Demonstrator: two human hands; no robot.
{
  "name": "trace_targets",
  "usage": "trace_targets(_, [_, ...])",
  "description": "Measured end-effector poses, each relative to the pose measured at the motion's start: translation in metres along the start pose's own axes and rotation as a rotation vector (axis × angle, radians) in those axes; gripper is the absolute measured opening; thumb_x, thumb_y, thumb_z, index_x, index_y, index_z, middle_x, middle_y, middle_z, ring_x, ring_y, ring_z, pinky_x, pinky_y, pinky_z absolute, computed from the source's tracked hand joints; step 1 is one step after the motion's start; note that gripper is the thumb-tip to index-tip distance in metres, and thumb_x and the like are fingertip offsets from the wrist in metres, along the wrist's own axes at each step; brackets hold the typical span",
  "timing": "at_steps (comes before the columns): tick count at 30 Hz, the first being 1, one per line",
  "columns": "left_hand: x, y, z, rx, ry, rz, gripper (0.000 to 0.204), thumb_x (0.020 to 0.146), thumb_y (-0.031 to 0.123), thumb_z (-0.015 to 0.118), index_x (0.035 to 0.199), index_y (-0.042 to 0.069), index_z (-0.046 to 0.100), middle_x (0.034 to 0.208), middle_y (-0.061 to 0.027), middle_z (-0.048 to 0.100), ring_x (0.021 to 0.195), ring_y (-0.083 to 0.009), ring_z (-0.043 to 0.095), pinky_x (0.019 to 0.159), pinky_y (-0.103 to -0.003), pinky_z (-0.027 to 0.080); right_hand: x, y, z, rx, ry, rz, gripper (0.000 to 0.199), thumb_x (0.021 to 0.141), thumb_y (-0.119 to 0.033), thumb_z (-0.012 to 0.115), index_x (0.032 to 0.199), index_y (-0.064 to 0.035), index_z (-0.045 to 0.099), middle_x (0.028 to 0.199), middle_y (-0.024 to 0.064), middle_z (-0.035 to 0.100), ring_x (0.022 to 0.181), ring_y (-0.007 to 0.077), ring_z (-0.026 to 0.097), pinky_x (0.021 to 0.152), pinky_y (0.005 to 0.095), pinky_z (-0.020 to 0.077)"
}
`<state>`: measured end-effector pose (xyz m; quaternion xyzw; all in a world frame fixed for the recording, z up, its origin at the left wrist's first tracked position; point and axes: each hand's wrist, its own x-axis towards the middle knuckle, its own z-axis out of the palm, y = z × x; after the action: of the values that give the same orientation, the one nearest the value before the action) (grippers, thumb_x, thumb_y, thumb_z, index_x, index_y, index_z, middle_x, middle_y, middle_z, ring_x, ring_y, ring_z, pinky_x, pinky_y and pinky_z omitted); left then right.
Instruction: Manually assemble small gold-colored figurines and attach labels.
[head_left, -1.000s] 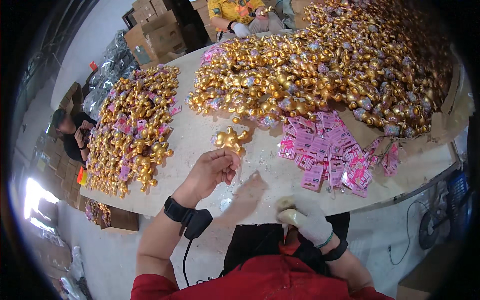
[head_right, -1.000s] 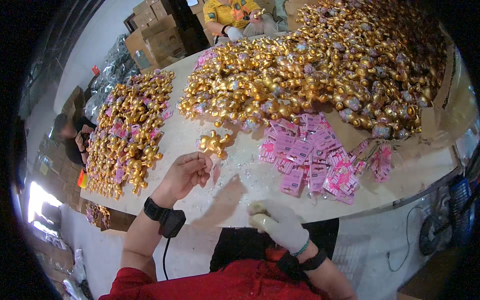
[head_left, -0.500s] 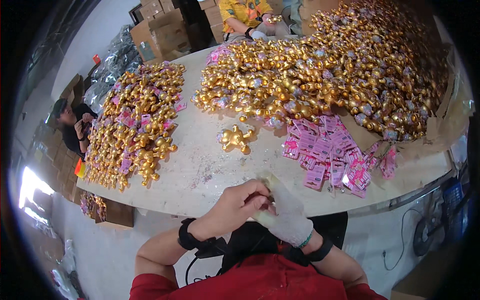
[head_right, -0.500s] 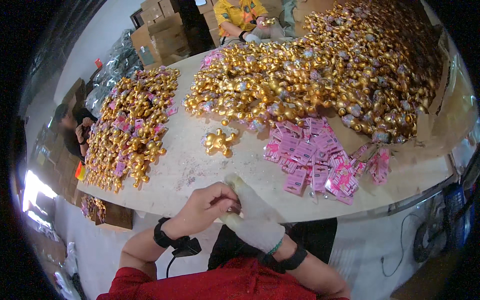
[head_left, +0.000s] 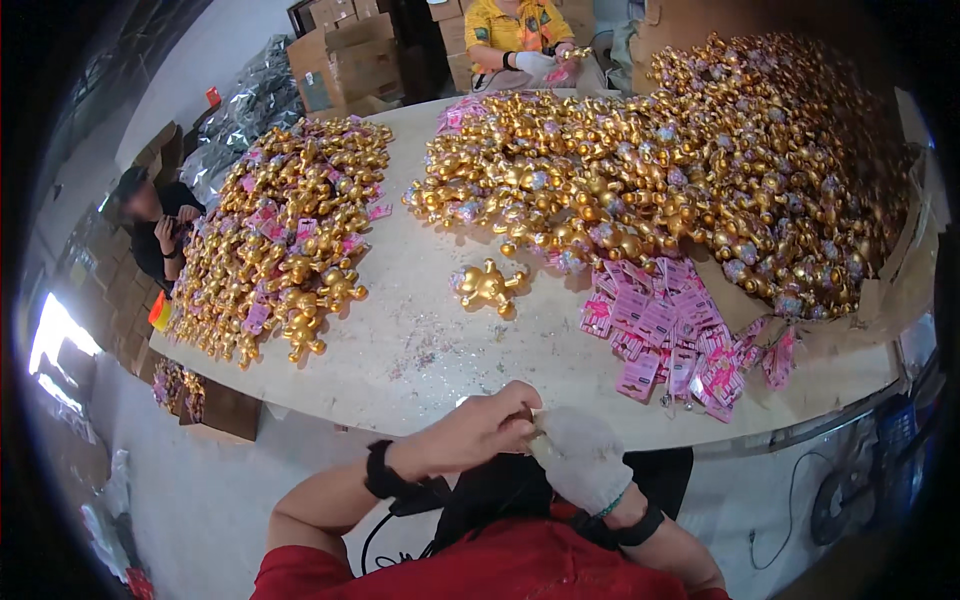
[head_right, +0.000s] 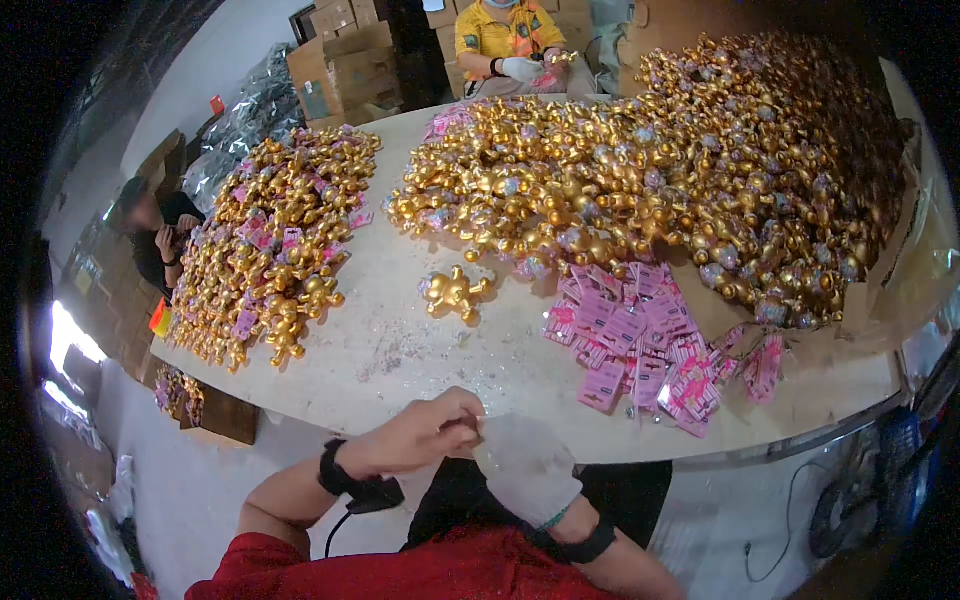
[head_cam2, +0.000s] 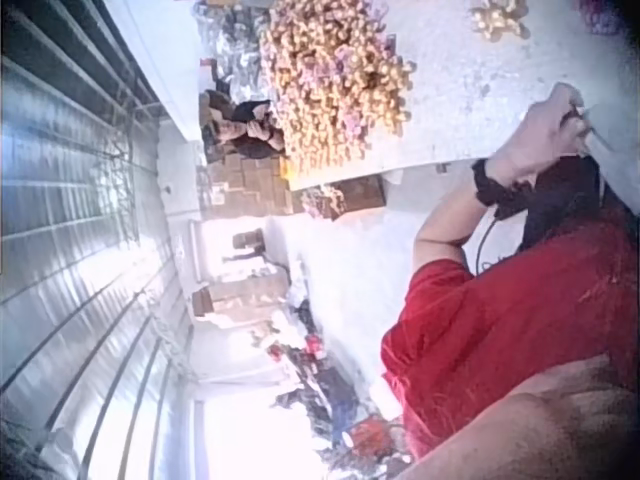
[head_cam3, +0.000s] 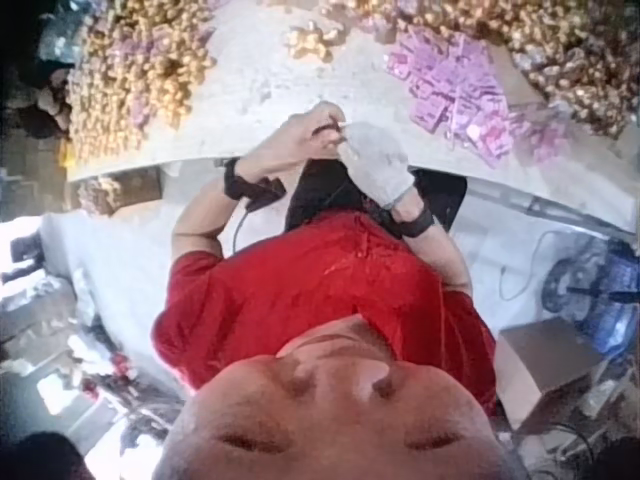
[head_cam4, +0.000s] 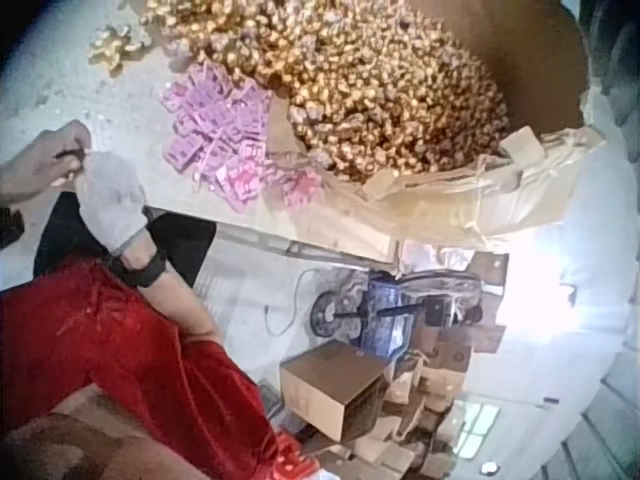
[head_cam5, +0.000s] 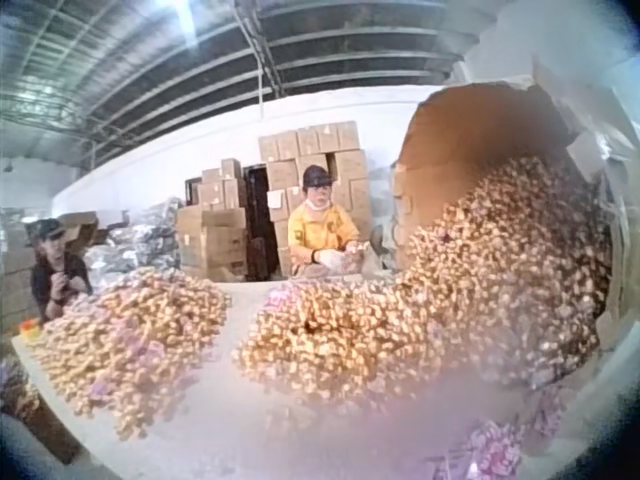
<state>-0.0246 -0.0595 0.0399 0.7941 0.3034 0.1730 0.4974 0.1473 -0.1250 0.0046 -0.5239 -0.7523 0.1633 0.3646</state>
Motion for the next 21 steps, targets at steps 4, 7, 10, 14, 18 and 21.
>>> trace_targets(4, [0.033,-0.034,-0.048,0.051,-0.004,-0.048,0.038,0.083,0.012,0.061,0.117,0.005,0.045,0.099,-0.0156,0.059,0.094,-0.0272,0.059,0.080,-0.032,0.047,-0.002,0.009,-0.001,0.384,0.091,0.219,0.018,0.083,-0.016,0.057,0.094,-0.0026,0.061,0.074,0.0106,0.059,0.069,0.0226,0.058,0.062,0.0346,0.0455])
trace_targets(7, [0.063,-0.062,-0.078,0.757,0.298,0.173,0.047,0.079,0.017,0.064,0.120,0.005,0.044,0.114,-0.0128,0.054,0.109,-0.0309,0.050,0.089,-0.039,0.043,0.000,0.010,-0.007,0.821,0.065,0.564,0.015,0.082,-0.013,0.059,0.092,-0.0019,0.060,0.070,0.0027,0.056,0.064,0.0099,0.051,0.058,0.0253,0.0411])
trace_targets(10, [0.091,-0.091,-0.086,1.012,0.440,0.247,0.052,0.074,0.019,0.067,0.120,0.006,0.045,0.120,-0.0097,0.050,0.114,-0.0328,0.044,0.091,-0.043,0.041,-0.001,0.018,-0.004,1.129,0.148,0.729,0.013,0.082,-0.013,0.060,0.086,-0.0011,0.058,0.069,0.0028,0.054,0.060,0.0093,0.048,0.057,0.0244,0.0401])
trace_targets(14, [0.105,-0.091,-0.083,1.022,0.302,0.037,0.056,0.072,0.017,0.067,0.122,0.008,0.044,0.123,-0.0097,0.048,0.116,-0.0337,0.042,0.093,-0.043,0.040,-0.001,0.023,-0.008,1.320,0.273,0.755,0.012,0.081,-0.012,0.059,0.082,-0.0002,0.056,0.068,0.0034,0.052,0.059,0.0106,0.048,0.058,0.0251,0.0408])
trace_targets(18, [0.106,-0.079,-0.083,0.890,0.193,-0.047,0.045,0.081,0.014,0.061,0.122,0.006,0.044,0.120,-0.0118,0.052,0.112,-0.0316,0.049,0.094,-0.044,0.042,-0.002,0.029,-0.016,1.471,0.243,0.699,0.013,0.081,-0.012,0.059,0.084,0.0009,0.056,0.070,0.0041,0.053,0.061,0.0116,0.050,0.058,0.0250,0.0416])
trace_targets(21, [0.086,-0.087,-0.065,-0.193,0.480,0.056,0.029,0.081,0.010,0.060,0.108,0.004,0.052,0.100,-0.0090,0.062,0.092,-0.0254,0.060,0.077,-0.036,0.050,-0.004,0.031,-0.017,1.405,0.193,0.696,0.017,0.081,-0.013,0.060,0.087,0.0027,0.058,0.071,0.0046,0.055,0.063,0.0119,0.052,0.058,0.0246,0.0415])
